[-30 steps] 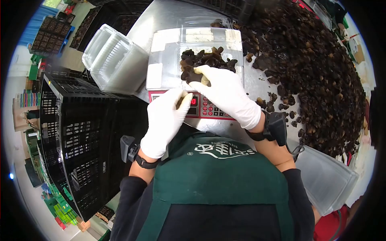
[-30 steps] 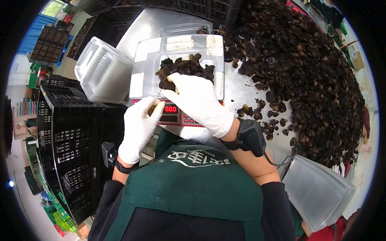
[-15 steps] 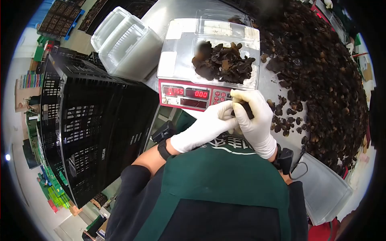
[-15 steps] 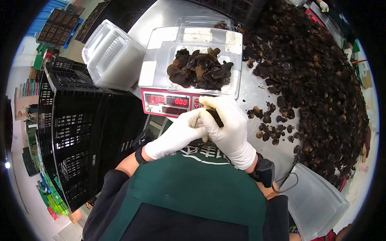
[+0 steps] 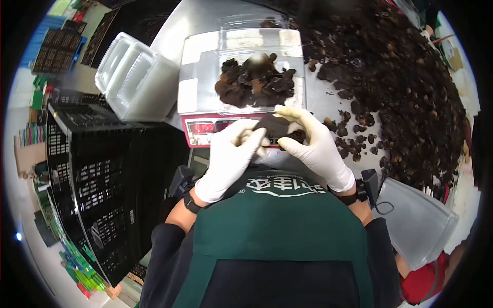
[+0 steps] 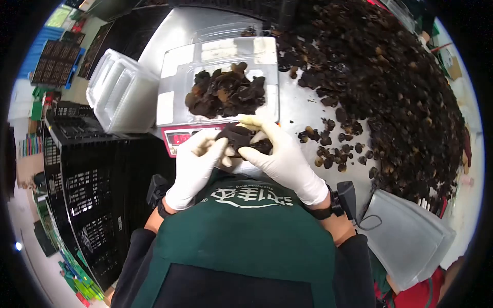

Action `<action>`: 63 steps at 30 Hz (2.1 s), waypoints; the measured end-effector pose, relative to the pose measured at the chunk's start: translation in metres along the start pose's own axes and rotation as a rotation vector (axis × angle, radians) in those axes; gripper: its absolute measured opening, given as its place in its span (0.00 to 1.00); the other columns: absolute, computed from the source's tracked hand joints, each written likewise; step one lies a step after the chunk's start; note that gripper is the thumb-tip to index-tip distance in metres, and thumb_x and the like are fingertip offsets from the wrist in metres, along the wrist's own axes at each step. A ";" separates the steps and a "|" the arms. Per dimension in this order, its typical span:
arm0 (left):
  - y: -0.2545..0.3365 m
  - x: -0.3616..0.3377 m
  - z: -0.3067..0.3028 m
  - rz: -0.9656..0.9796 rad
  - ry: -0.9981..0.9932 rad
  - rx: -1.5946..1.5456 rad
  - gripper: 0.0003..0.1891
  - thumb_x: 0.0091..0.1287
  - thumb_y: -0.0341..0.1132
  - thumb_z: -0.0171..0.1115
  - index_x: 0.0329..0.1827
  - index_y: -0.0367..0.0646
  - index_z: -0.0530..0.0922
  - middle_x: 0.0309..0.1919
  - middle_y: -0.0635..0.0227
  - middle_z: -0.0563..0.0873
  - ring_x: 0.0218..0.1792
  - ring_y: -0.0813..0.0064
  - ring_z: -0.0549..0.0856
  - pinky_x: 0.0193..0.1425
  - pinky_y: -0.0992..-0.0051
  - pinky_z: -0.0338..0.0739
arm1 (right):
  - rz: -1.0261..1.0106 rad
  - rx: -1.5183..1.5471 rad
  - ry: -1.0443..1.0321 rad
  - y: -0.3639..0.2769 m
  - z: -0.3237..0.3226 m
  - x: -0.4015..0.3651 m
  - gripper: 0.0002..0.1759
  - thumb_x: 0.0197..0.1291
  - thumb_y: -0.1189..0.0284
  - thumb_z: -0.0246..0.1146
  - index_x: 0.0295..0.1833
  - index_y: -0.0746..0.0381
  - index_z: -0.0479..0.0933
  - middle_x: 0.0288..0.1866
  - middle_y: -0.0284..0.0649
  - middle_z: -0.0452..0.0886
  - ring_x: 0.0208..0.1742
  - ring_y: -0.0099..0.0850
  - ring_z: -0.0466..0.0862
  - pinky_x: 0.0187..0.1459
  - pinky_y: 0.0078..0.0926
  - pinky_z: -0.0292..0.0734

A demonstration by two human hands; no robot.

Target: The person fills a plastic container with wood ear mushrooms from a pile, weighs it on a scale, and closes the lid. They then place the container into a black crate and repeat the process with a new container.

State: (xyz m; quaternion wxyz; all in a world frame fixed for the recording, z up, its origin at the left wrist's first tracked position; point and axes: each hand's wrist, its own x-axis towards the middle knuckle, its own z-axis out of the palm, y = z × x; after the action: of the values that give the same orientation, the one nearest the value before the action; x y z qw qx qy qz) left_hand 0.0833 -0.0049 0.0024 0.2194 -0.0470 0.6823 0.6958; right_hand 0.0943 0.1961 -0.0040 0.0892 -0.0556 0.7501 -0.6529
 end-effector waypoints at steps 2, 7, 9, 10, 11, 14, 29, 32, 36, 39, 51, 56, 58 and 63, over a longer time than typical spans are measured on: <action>0.000 0.002 -0.005 0.055 0.008 0.048 0.09 0.76 0.31 0.62 0.52 0.34 0.82 0.33 0.66 0.89 0.29 0.83 0.86 0.35 0.82 0.80 | 0.090 0.051 -0.031 -0.014 -0.006 0.004 0.24 0.62 0.80 0.66 0.64 0.67 0.75 0.57 0.38 0.83 0.47 0.20 0.80 0.53 0.20 0.77; 0.008 0.013 -0.014 0.231 0.208 0.002 0.12 0.69 0.24 0.67 0.55 0.34 0.84 0.32 0.65 0.90 0.29 0.82 0.86 0.39 0.82 0.81 | 0.044 0.056 0.077 -0.011 -0.012 0.020 0.11 0.64 0.77 0.67 0.51 0.66 0.81 0.44 0.34 0.85 0.44 0.20 0.82 0.51 0.21 0.78; 0.013 0.033 -0.030 0.538 0.440 0.310 0.09 0.63 0.23 0.72 0.47 0.37 0.87 0.39 0.66 0.89 0.36 0.80 0.86 0.42 0.78 0.81 | -0.049 -0.003 0.157 -0.016 -0.025 0.034 0.08 0.63 0.75 0.68 0.45 0.66 0.82 0.39 0.35 0.85 0.43 0.21 0.83 0.49 0.22 0.79; 0.022 0.044 -0.034 0.714 0.524 0.460 0.09 0.61 0.24 0.74 0.44 0.39 0.88 0.41 0.66 0.88 0.39 0.78 0.85 0.44 0.76 0.80 | -0.042 0.039 0.194 -0.018 -0.029 0.040 0.07 0.64 0.75 0.68 0.45 0.66 0.82 0.37 0.33 0.84 0.39 0.19 0.82 0.45 0.20 0.79; 0.020 0.062 -0.042 0.884 0.593 0.576 0.10 0.59 0.24 0.76 0.43 0.41 0.88 0.43 0.66 0.87 0.40 0.75 0.85 0.45 0.75 0.80 | -0.022 0.085 0.218 -0.023 -0.030 0.044 0.07 0.65 0.75 0.68 0.45 0.67 0.81 0.37 0.33 0.84 0.37 0.19 0.82 0.43 0.19 0.79; 0.023 0.091 -0.051 0.984 0.533 1.043 0.08 0.55 0.29 0.76 0.38 0.45 0.89 0.42 0.68 0.88 0.44 0.65 0.85 0.48 0.67 0.79 | -0.051 0.084 0.244 -0.028 -0.029 0.054 0.06 0.67 0.75 0.67 0.44 0.67 0.81 0.37 0.34 0.85 0.34 0.19 0.83 0.38 0.17 0.79; 0.057 0.052 -0.106 0.651 0.341 0.915 0.14 0.66 0.28 0.68 0.54 0.40 0.85 0.52 0.63 0.88 0.55 0.71 0.85 0.63 0.72 0.76 | 0.264 0.732 0.391 0.050 -0.089 0.014 0.20 0.76 0.55 0.58 0.56 0.60 0.80 0.43 0.30 0.82 0.38 0.19 0.79 0.27 0.15 0.64; 0.055 0.062 -0.103 0.699 0.321 0.970 0.09 0.65 0.29 0.70 0.47 0.39 0.87 0.49 0.61 0.89 0.50 0.70 0.87 0.58 0.72 0.78 | 0.250 0.637 0.334 0.050 -0.082 0.012 0.16 0.73 0.62 0.60 0.57 0.62 0.79 0.47 0.33 0.83 0.38 0.19 0.79 0.27 0.12 0.67; 0.070 0.083 -0.104 0.477 0.404 1.057 0.10 0.66 0.37 0.69 0.38 0.38 0.87 0.44 0.59 0.89 0.43 0.65 0.89 0.51 0.70 0.80 | 0.256 0.438 0.288 0.042 -0.071 0.016 0.11 0.69 0.73 0.59 0.52 0.63 0.81 0.40 0.34 0.83 0.33 0.18 0.78 0.27 0.12 0.66; 0.072 0.121 -0.114 0.378 0.511 1.244 0.16 0.66 0.43 0.69 0.48 0.40 0.85 0.42 0.57 0.90 0.41 0.62 0.89 0.50 0.69 0.81 | 0.270 0.204 0.260 0.033 -0.062 0.019 0.09 0.67 0.75 0.58 0.47 0.64 0.83 0.31 0.31 0.82 0.28 0.15 0.75 0.27 0.12 0.65; 0.048 0.238 -0.114 0.503 0.379 1.424 0.34 0.61 0.48 0.66 0.68 0.40 0.74 0.60 0.44 0.80 0.61 0.49 0.79 0.68 0.59 0.71 | 0.244 0.082 0.208 0.028 -0.048 0.024 0.12 0.75 0.65 0.58 0.47 0.62 0.82 0.26 0.28 0.78 0.23 0.14 0.71 0.24 0.13 0.61; 0.054 0.229 -0.095 0.525 0.381 1.144 0.35 0.58 0.31 0.68 0.72 0.37 0.71 0.40 0.63 0.88 0.38 0.75 0.87 0.47 0.74 0.81 | 0.308 0.235 0.171 0.025 -0.062 0.022 0.17 0.77 0.61 0.54 0.51 0.62 0.81 0.31 0.29 0.81 0.24 0.15 0.74 0.22 0.12 0.61; 0.067 0.200 -0.085 0.545 0.374 0.829 0.33 0.58 0.27 0.66 0.71 0.39 0.73 0.42 0.64 0.88 0.40 0.77 0.86 0.48 0.76 0.81 | 0.325 0.213 0.102 0.029 -0.063 0.022 0.16 0.78 0.62 0.53 0.52 0.61 0.81 0.30 0.29 0.81 0.24 0.14 0.74 0.21 0.12 0.61; 0.068 0.110 -0.085 0.552 0.173 0.711 0.29 0.60 0.18 0.54 0.67 0.43 0.79 0.53 0.66 0.85 0.55 0.74 0.82 0.66 0.71 0.74 | 0.309 0.244 0.026 0.035 -0.058 0.025 0.28 0.82 0.52 0.39 0.52 0.58 0.82 0.27 0.28 0.81 0.22 0.15 0.74 0.20 0.13 0.60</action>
State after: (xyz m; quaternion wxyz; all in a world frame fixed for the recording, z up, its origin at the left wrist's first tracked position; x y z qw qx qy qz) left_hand -0.0603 -0.0593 0.0198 -0.0295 0.1568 0.8815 0.4444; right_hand 0.0593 0.2522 -0.0323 0.1845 0.0798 0.6660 -0.7184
